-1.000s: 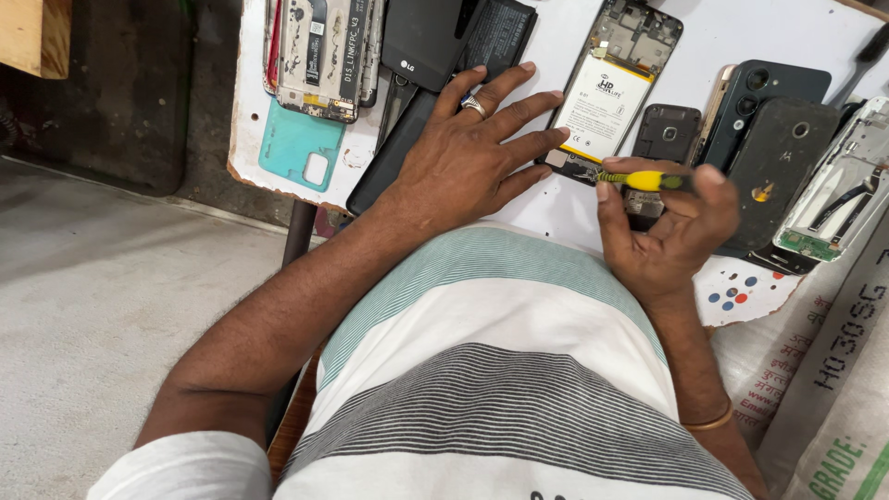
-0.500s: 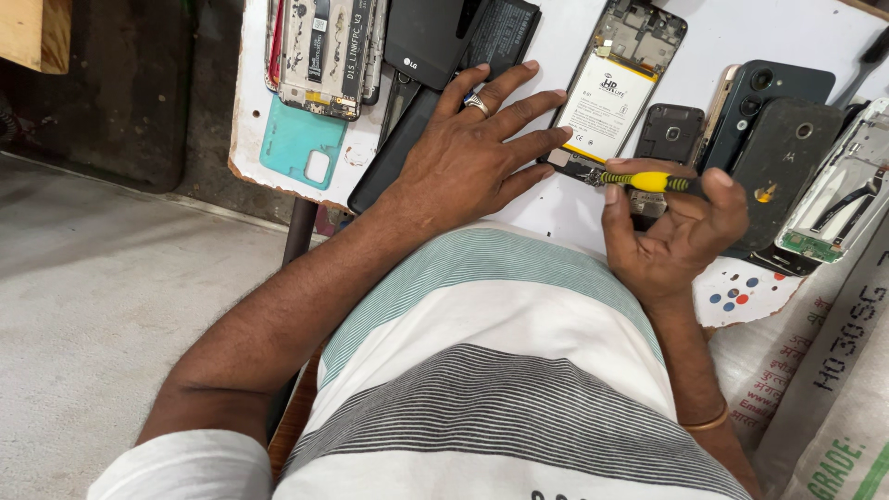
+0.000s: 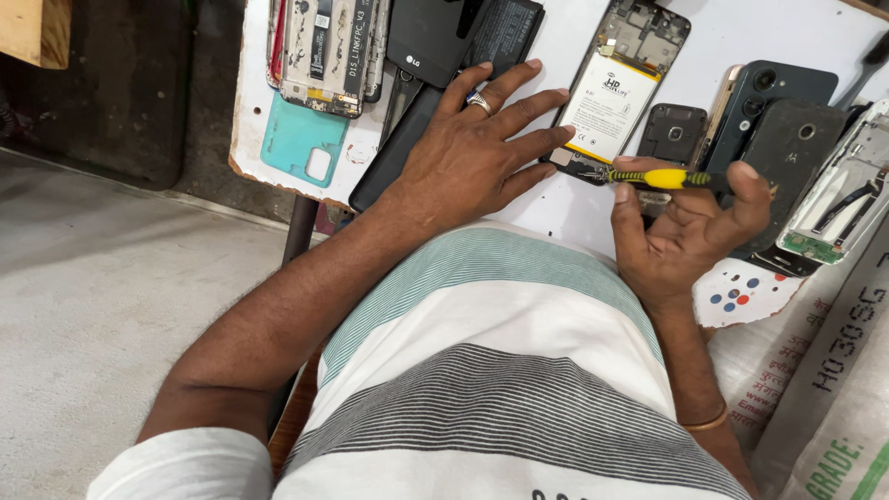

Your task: The person uses a yellow-handled screwdriver to loosen screws around the perimeter of a smartphone's internal frame. They then lift the battery out of the phone chassis and set it aside on the workbench.

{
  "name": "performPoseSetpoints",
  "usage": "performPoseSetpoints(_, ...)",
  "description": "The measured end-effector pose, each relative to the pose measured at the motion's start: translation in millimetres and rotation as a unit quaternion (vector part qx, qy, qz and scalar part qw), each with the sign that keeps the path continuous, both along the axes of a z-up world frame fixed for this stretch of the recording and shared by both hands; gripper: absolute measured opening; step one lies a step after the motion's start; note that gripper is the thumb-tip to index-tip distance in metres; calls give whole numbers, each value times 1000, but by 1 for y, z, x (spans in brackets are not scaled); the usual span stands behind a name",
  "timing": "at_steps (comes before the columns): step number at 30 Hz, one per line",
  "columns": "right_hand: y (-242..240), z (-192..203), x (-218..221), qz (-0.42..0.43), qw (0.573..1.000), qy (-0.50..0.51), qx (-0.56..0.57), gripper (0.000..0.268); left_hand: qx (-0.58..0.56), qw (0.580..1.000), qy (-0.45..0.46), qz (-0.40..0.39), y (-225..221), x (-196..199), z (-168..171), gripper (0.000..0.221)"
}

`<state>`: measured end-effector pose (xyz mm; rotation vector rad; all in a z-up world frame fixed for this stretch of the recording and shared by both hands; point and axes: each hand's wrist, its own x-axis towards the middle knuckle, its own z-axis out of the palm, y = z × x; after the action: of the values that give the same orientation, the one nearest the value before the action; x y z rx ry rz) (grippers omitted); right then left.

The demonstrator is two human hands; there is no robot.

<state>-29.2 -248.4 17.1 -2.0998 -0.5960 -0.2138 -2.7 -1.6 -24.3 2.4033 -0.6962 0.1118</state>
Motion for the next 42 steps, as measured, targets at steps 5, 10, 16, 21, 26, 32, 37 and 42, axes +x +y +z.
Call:
performPoseSetpoints(5, -11, -8, -8, -33, 997, 38, 51, 88, -1, 1000, -1, -2, 2, -1, -1, 37)
performPoseSetpoints(10, -21, -10, -14, -55, 985, 90, 134, 90, -2, 1000, 5, -3, 1, 0, 1, 38)
performPoseSetpoints(16, -22, -7, -8, -82, 967, 97, 219, 93, -30, 999, -3, -16, 2, -1, 18, 39)
performPoseSetpoints(21, -25, -10, -12, -88, 954, 133, 253, 93, -61, 997, 10, -46, -6, 4, 32, 30)
performPoseSetpoints(26, -27, -10, -13, -84, 963, 131, 222, 94, -70, 996, -4, -58, -17, 10, 38, 19)
performPoseSetpoints(32, -30, -11, -9, -112, 954, 134, 242, 93, -95, 993, 5, -63, -15, 12, 47, 12)
performPoseSetpoints(37, -26, -6, -18, -86, 954, 191, 217, 90, -66, 993, -9, -95, -21, 22, 60, 18)
performPoseSetpoints(42, -28, -4, -14, -77, 977, 127, 151, 89, -50, 994, 19, -94, -19, 31, 58, 30)
